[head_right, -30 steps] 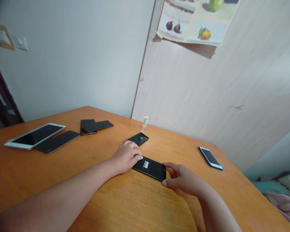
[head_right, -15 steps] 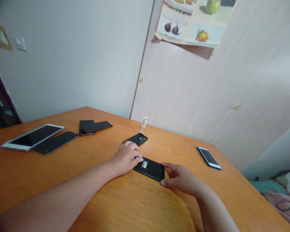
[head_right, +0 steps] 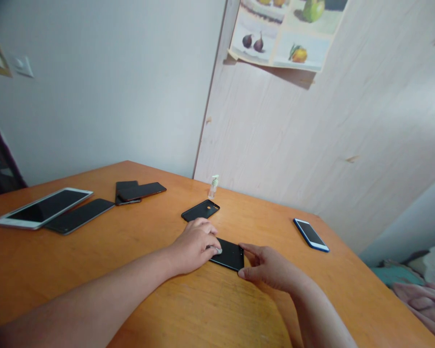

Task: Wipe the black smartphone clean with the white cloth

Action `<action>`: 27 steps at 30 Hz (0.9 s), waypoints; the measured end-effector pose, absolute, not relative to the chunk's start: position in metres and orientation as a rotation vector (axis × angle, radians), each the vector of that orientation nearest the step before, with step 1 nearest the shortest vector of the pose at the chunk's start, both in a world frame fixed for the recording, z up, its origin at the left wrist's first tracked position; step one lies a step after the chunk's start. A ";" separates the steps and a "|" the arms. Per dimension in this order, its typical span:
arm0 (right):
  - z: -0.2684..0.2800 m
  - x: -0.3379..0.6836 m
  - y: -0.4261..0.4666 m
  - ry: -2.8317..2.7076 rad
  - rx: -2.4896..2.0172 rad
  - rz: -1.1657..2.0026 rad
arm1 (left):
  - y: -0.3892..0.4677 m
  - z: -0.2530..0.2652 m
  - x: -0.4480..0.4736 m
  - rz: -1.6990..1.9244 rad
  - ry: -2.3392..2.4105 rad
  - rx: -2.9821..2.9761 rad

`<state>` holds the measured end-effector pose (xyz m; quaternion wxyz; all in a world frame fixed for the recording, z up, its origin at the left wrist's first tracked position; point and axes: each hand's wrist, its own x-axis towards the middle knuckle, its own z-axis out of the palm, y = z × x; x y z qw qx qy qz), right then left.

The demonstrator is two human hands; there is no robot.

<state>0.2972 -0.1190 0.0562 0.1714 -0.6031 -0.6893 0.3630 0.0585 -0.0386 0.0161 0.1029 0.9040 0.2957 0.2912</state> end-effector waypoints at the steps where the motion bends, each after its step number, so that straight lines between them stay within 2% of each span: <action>1: 0.056 0.298 -0.119 -1.952 -1.728 1.015 | -0.041 0.017 0.060 0.852 0.828 2.682; 9: 0.056 0.295 -0.120 -1.942 -1.713 1.042 | -0.028 0.016 0.054 0.908 1.193 2.577; 16: 0.053 0.298 -0.119 -1.950 -1.725 1.029 | -0.048 0.015 0.065 0.813 0.894 2.737; 23: 0.055 0.296 -0.119 -1.987 -1.623 1.059 | -0.026 0.011 0.058 0.900 1.231 2.601; 27: 0.056 0.294 -0.120 -1.986 -1.651 1.009 | -0.037 0.012 0.066 0.901 1.109 2.633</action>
